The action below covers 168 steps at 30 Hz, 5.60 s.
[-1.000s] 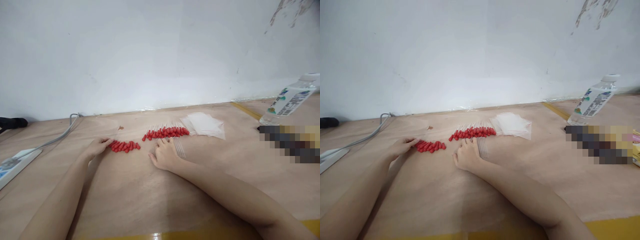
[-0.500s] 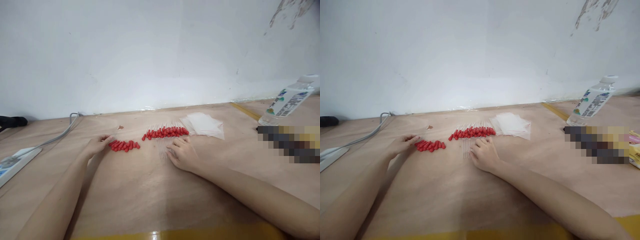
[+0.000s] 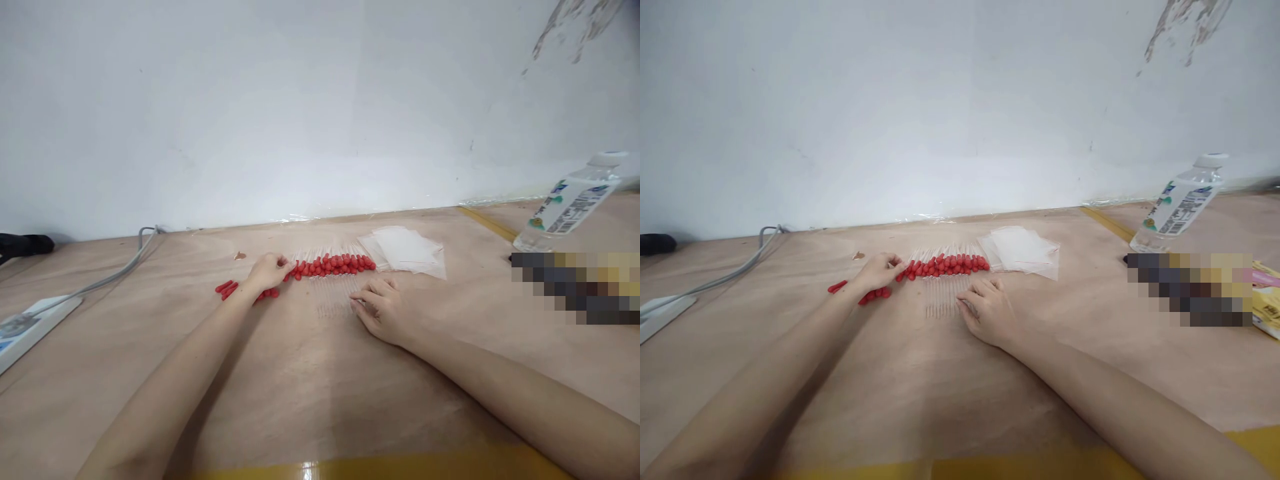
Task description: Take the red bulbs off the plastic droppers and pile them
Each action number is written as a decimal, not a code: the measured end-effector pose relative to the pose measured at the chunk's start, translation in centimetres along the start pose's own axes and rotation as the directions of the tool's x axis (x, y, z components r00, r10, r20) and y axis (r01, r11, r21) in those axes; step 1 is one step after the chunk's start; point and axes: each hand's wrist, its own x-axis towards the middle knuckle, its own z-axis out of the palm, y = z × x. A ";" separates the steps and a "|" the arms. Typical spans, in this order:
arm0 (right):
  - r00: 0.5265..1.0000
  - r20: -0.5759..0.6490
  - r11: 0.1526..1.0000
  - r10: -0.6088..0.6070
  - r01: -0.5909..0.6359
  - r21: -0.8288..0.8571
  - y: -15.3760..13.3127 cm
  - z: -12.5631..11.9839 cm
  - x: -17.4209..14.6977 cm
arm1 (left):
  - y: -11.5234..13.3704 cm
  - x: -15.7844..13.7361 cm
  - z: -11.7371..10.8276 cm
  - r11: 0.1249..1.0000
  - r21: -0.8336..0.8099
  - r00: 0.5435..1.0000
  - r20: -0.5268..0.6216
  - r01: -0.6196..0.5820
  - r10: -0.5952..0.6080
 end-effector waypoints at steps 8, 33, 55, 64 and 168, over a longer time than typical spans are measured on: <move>0.999 0.016 0.999 0.031 -0.031 -0.007 -0.1 0.2 0.2 | 0.2 -0.2 0.6 0.998 -0.008 0.998 0.038 0.054 -0.054; 0.953 0.077 0.947 -0.294 0.279 0.160 0.2 1.4 1.1 | -0.3 -9.2 4.2 0.624 0.164 0.568 -0.285 -0.764 0.772; 0.926 0.012 0.905 -0.377 0.366 0.217 -0.9 1.3 0.9 | 1.0 -8.9 5.7 0.456 0.201 0.423 -0.188 -0.867 0.887; 0.892 0.011 0.882 -0.452 0.445 0.157 -1.4 0.4 0.7 | 0.9 -9.7 5.2 0.425 0.176 0.409 -0.122 -0.888 0.904; 0.965 0.107 0.968 -0.241 0.232 0.093 0.4 0.2 0.6 | -0.2 -8.8 4.1 0.595 0.277 0.549 -0.231 -0.754 0.803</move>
